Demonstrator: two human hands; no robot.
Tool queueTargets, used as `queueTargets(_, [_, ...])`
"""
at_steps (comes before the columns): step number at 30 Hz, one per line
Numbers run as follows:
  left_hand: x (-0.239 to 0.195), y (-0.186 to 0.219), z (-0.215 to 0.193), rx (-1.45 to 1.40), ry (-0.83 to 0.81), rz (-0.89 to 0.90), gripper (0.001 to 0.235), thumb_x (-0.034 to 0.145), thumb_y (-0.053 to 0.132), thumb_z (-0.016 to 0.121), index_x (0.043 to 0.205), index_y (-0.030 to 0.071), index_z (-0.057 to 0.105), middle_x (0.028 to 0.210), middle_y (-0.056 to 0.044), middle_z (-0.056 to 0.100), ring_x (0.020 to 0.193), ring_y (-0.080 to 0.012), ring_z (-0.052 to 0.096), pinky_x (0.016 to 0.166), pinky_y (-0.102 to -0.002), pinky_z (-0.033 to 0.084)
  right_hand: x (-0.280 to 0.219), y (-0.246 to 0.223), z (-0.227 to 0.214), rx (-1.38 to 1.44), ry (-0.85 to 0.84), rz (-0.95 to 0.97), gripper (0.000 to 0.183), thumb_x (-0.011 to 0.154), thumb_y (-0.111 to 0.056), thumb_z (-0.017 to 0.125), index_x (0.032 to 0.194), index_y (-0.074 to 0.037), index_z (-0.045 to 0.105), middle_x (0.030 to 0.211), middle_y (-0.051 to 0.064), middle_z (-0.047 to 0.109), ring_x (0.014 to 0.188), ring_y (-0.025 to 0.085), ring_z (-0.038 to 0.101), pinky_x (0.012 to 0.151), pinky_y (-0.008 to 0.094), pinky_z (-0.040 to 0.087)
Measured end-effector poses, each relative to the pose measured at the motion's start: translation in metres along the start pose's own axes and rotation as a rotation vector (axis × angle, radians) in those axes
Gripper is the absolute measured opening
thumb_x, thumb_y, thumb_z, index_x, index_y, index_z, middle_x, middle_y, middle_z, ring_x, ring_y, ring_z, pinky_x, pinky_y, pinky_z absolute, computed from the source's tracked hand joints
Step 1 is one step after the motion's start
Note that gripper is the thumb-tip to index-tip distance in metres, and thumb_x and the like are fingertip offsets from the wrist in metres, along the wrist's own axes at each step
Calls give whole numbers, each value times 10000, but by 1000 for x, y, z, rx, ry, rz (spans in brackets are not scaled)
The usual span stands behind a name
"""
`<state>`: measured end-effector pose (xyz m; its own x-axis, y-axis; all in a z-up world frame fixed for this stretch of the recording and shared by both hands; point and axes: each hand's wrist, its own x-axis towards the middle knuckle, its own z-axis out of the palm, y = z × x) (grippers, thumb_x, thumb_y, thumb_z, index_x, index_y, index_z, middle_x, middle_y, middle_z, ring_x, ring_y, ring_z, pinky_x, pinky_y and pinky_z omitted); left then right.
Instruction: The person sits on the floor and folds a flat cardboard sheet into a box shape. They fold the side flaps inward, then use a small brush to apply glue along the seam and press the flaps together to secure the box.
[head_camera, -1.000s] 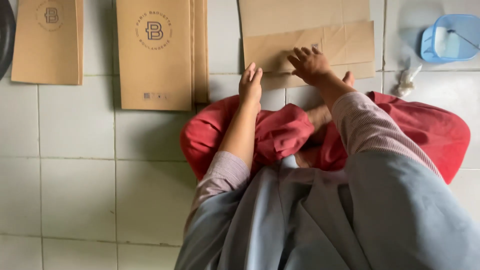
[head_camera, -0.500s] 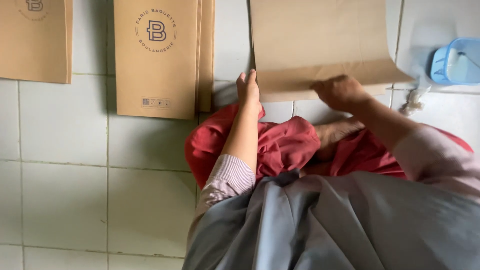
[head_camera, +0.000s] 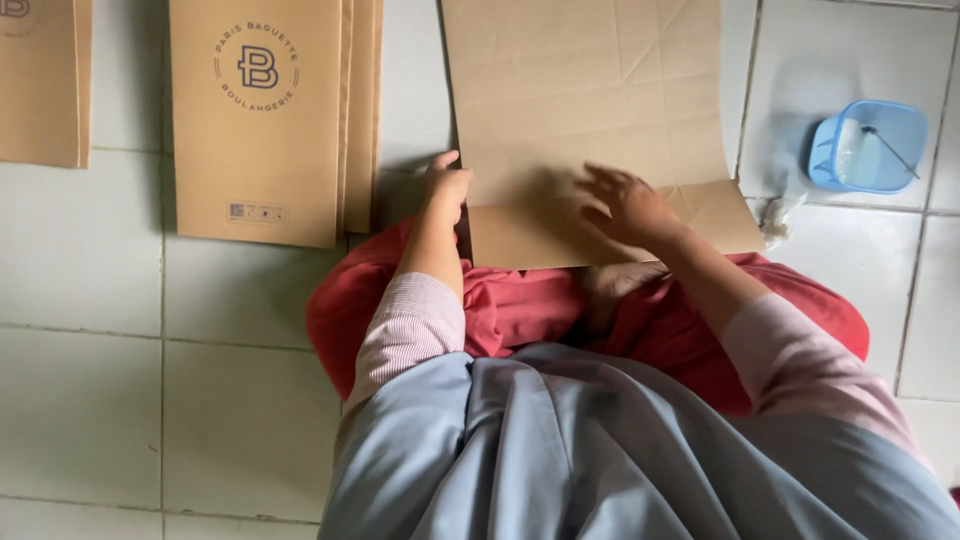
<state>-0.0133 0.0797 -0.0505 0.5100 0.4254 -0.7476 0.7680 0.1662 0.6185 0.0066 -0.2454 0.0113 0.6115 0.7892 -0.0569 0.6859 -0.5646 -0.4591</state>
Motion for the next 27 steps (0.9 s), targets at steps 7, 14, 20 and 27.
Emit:
queueTargets(7, [-10, 20, -4, 119, 13, 93, 703, 784, 87, 469, 1479, 164, 535, 1206, -84, 681, 848, -181, 681, 607, -297, 526, 27, 20, 27, -257, -194, 323, 810, 942, -604, 528, 1622, -219, 314, 1715, 135, 195, 1558, 341, 197, 1095, 668, 302])
queueTargets(14, [101, 46, 15, -124, 49, 364, 668, 814, 226, 734, 1452, 178, 544, 1550, -54, 529, 1371, -239, 547, 1087, -373, 491, 13, 10, 25, -200, -267, 307, 827, 898, -624, 582, 1606, -284, 324, 1732, 103, 150, 1563, 359, 197, 1043, 694, 364])
queueTargets(20, [152, 131, 38, -358, -44, 400, 948, 708, 270, 866, 1541, 279, 413, 1494, -244, 570, 1339, -293, 608, 1106, -485, 450, 17, 2, 14, -66, -335, 381, 819, 914, -593, 601, 1615, -308, 287, 1745, 54, 68, 1595, 323, 83, 1107, 743, 263])
queueTargets(27, [134, 212, 62, -40, -172, 966, 352, 853, -46, 742, 780, 180, 482, 741, 47, 464, 698, -95, 438, 688, -289, 413, 28, 32, 26, -171, -252, 381, 906, 847, -572, 650, 1623, -273, 289, 1733, 50, 171, 1580, 278, 172, 1067, 667, 328])
